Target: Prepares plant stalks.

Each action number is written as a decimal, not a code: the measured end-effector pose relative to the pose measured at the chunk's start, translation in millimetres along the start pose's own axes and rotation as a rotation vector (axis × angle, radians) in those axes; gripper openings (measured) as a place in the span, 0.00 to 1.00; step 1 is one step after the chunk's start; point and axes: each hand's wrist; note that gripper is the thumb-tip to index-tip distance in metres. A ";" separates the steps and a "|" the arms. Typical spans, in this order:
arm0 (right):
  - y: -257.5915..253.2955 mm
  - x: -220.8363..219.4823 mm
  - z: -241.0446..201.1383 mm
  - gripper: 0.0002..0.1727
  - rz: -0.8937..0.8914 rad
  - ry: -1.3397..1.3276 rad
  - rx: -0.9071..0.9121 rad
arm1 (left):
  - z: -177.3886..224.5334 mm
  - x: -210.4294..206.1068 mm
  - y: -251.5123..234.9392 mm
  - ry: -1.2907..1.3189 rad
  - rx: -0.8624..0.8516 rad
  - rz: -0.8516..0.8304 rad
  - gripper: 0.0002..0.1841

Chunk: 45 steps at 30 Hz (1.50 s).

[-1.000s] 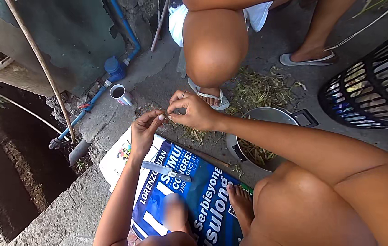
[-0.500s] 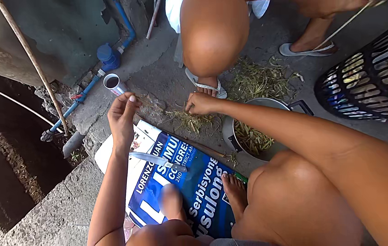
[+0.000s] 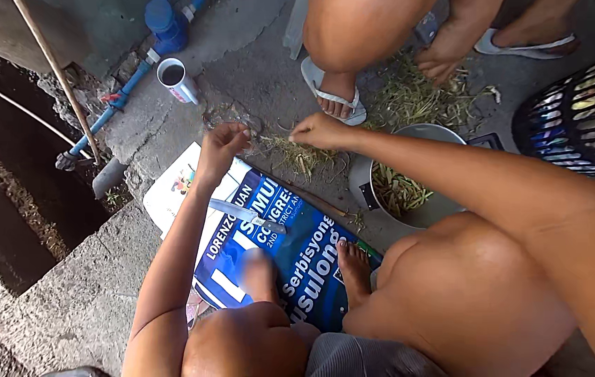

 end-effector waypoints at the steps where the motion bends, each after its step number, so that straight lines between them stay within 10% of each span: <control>1: 4.7 -2.7 -10.8 0.19 -0.028 -0.074 0.014 | -2.9 -7.3 -1.7 0.016 0.005 -0.008 0.09; 11: 47.8 27.6 -18.2 0.16 -0.269 0.285 0.003 | -20.8 -68.6 -6.1 0.110 0.061 -0.163 0.13; 23: 192.7 73.4 139.0 0.32 -0.172 0.561 -0.790 | -161.1 -152.4 -18.9 -1.084 -0.107 -0.930 0.14; 32: 181.7 100.1 66.4 0.28 0.103 0.447 -0.473 | -151.4 -160.9 -18.1 -1.246 -0.196 -1.068 0.18; 37: 170.0 99.7 12.5 0.21 0.222 0.527 -0.132 | -110.0 -138.3 -15.3 -1.069 -0.556 -0.735 0.10; 40: 163.3 100.0 -74.1 0.19 0.115 0.488 -0.456 | -56.7 -115.8 -4.2 -1.004 -0.719 -0.599 0.08; 42: 170.6 100.3 -40.0 0.19 0.336 0.518 0.007 | -18.8 -99.5 7.5 -0.980 -0.787 -0.528 0.09; 45: 159.9 101.8 -39.9 0.19 0.310 0.405 0.190 | 32.9 -69.5 24.0 -0.997 -0.856 -0.442 0.09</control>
Point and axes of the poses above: each hand's wrist, its own y-axis away from the middle knuckle, its own x-axis out of the back of the hand, z = x × y, and after that the axes turned 8 degrees about y, right-handed
